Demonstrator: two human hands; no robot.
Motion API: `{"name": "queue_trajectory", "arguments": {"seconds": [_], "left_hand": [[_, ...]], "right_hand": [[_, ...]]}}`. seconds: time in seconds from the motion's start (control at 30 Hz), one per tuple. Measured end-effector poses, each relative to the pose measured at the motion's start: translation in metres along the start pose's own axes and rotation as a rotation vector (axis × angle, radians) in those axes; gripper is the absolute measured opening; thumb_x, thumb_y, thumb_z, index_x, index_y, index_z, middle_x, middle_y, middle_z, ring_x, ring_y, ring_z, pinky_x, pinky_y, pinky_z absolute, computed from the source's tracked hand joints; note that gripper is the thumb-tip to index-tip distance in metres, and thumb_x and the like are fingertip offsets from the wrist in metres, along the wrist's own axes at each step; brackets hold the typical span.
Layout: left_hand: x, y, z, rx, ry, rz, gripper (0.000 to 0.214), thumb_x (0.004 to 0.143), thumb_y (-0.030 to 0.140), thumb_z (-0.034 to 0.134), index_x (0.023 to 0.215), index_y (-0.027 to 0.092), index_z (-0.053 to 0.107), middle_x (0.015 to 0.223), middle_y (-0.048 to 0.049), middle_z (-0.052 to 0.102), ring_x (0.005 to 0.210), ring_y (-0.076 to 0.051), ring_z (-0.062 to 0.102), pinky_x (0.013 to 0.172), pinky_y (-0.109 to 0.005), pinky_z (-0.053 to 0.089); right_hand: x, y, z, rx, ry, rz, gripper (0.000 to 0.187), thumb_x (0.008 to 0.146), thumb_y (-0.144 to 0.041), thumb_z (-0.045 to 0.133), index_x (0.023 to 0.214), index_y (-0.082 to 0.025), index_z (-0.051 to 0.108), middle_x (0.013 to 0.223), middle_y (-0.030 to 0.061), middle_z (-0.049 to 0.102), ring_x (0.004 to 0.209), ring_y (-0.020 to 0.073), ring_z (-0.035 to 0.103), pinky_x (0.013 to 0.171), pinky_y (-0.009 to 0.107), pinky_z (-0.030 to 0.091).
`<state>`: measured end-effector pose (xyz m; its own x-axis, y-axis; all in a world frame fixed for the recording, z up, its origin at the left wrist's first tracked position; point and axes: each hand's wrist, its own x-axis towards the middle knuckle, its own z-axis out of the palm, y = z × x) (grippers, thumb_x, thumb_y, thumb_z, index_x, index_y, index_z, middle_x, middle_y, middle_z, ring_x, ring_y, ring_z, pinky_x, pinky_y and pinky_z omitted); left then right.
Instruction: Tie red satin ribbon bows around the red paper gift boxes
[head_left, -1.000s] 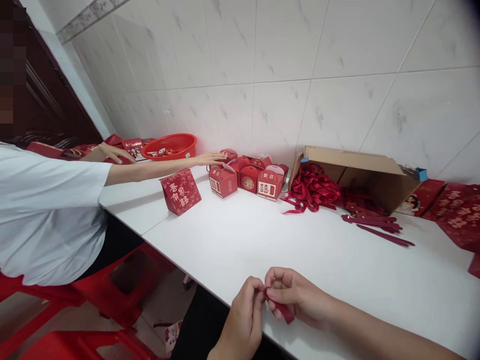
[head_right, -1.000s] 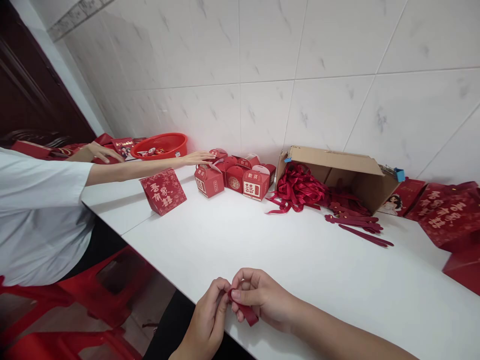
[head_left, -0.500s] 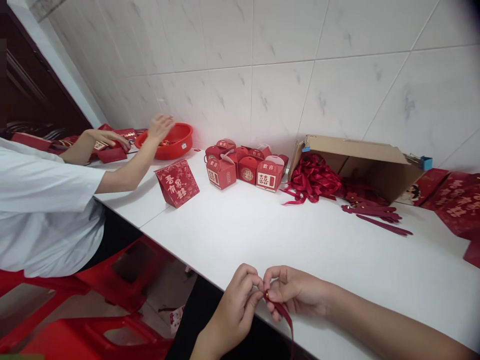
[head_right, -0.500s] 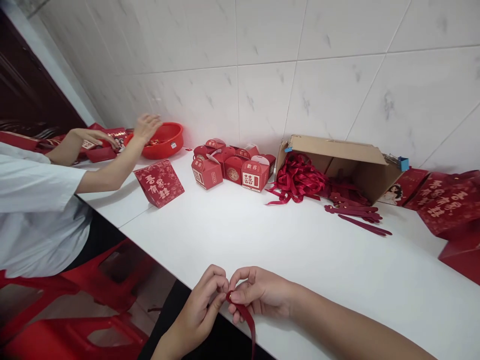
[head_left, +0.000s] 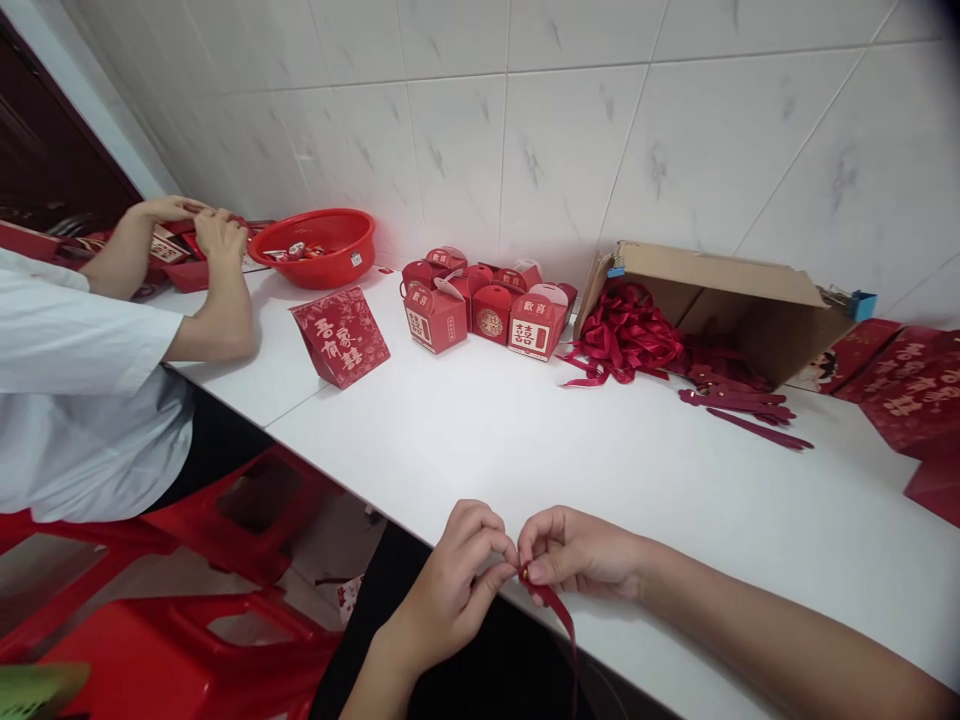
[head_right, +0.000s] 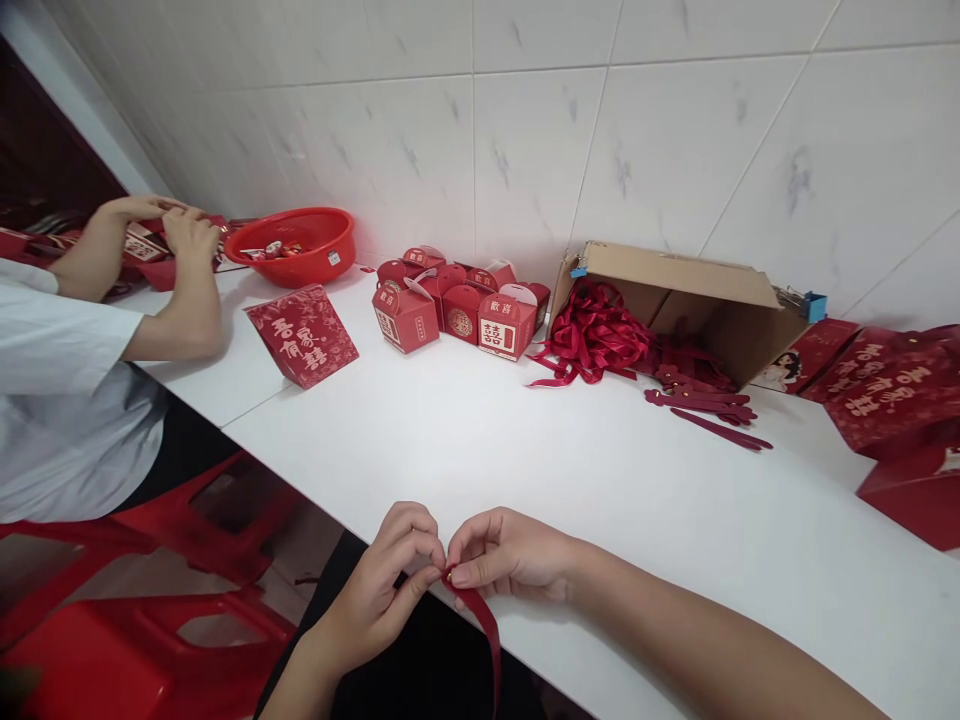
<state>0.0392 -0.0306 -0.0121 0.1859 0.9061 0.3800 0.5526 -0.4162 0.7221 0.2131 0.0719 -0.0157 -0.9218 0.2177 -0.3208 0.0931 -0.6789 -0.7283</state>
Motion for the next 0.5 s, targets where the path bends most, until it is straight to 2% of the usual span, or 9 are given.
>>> {"name": "queue_trajectory", "arguments": {"seconds": [0.03, 0.1, 0.2, 0.23, 0.27, 0.33, 0.4, 0.5], "left_hand": [[0.001, -0.006, -0.005, -0.006, 0.047, -0.005, 0.011, 0.082, 0.015, 0.051, 0.091, 0.022, 0.052, 0.093, -0.0068, 0.051, 0.095, -0.021, 0.049, 0.082, -0.035, 0.044], [0.005, -0.023, -0.022, -0.014, 0.263, -0.045, 0.028, 0.076, 0.021, 0.062, 0.101, 0.023, 0.05, 0.105, -0.0077, 0.05, 0.104, -0.023, 0.049, 0.09, -0.039, 0.041], [0.022, -0.059, -0.065, 0.034, 0.827, -0.184, 0.053, 0.069, 0.029, 0.071, 0.113, 0.023, 0.042, 0.12, -0.0102, 0.044, 0.112, -0.024, 0.046, 0.09, -0.039, 0.043], [0.03, -0.07, -0.083, 0.083, 0.958, -0.24, 0.059, 0.066, 0.031, 0.074, 0.113, 0.021, 0.041, 0.12, -0.0113, 0.044, 0.114, -0.025, 0.044, 0.089, -0.039, 0.043], [0.039, -0.08, -0.101, 0.118, 1.038, -0.284, 0.063, 0.065, 0.033, 0.074, 0.116, 0.019, 0.039, 0.121, -0.0124, 0.043, 0.114, -0.025, 0.044, 0.088, -0.038, 0.044], [0.059, -0.094, -0.138, 0.162, 1.098, -0.356, 0.075, 0.064, 0.037, 0.075, 0.122, 0.015, 0.033, 0.122, -0.0139, 0.043, 0.114, -0.025, 0.042, 0.089, -0.04, 0.043], [0.079, -0.103, -0.17, 0.233, 1.153, -0.447, 0.088, 0.06, 0.04, 0.078, 0.126, 0.009, 0.029, 0.117, -0.0128, 0.047, 0.112, -0.024, 0.04, 0.096, -0.044, 0.035], [0.106, -0.11, -0.203, 0.219, 1.161, -0.49, 0.101, 0.055, 0.039, 0.08, 0.132, 0.008, 0.022, 0.119, -0.0101, 0.046, 0.11, -0.021, 0.039, 0.1, -0.042, 0.032]], "right_hand": [[0.0, 0.0, 0.0, -0.001, 0.004, -0.002, 0.019, 0.063, -0.013, 0.077, 0.077, -0.012, 0.065, 0.068, -0.0005, 0.067, 0.06, 0.0105, 0.065, 0.064, 0.025, 0.049], [0.0, 0.001, -0.001, -0.008, 0.022, -0.005, 0.019, 0.062, -0.013, 0.078, 0.076, -0.011, 0.065, 0.067, 0.0004, 0.067, 0.06, 0.0112, 0.065, 0.064, 0.025, 0.049], [0.001, 0.001, -0.002, -0.035, 0.021, 0.004, 0.02, 0.061, -0.013, 0.079, 0.075, -0.01, 0.065, 0.066, 0.002, 0.068, 0.061, 0.0124, 0.065, 0.063, 0.026, 0.05], [0.001, 0.001, -0.002, -0.04, 0.014, 0.008, 0.02, 0.061, -0.013, 0.079, 0.075, -0.01, 0.065, 0.066, 0.0022, 0.068, 0.061, 0.0127, 0.066, 0.063, 0.026, 0.05], [0.001, 0.001, -0.002, -0.041, 0.008, 0.01, 0.02, 0.061, -0.013, 0.079, 0.075, -0.01, 0.065, 0.066, 0.0022, 0.067, 0.061, 0.0128, 0.066, 0.063, 0.026, 0.05], [0.002, 0.001, -0.003, -0.034, 0.005, 0.009, 0.02, 0.061, -0.012, 0.079, 0.075, -0.011, 0.065, 0.066, 0.0016, 0.067, 0.062, 0.0124, 0.066, 0.064, 0.026, 0.05], [0.002, 0.001, -0.003, -0.031, 0.006, 0.008, 0.02, 0.061, -0.012, 0.079, 0.075, -0.011, 0.065, 0.066, 0.0014, 0.067, 0.062, 0.0117, 0.065, 0.064, 0.025, 0.049], [0.003, 0.001, -0.003, -0.033, -0.003, 0.008, 0.02, 0.061, -0.012, 0.079, 0.075, -0.01, 0.065, 0.066, 0.0019, 0.067, 0.062, 0.0114, 0.065, 0.063, 0.024, 0.049]]}}
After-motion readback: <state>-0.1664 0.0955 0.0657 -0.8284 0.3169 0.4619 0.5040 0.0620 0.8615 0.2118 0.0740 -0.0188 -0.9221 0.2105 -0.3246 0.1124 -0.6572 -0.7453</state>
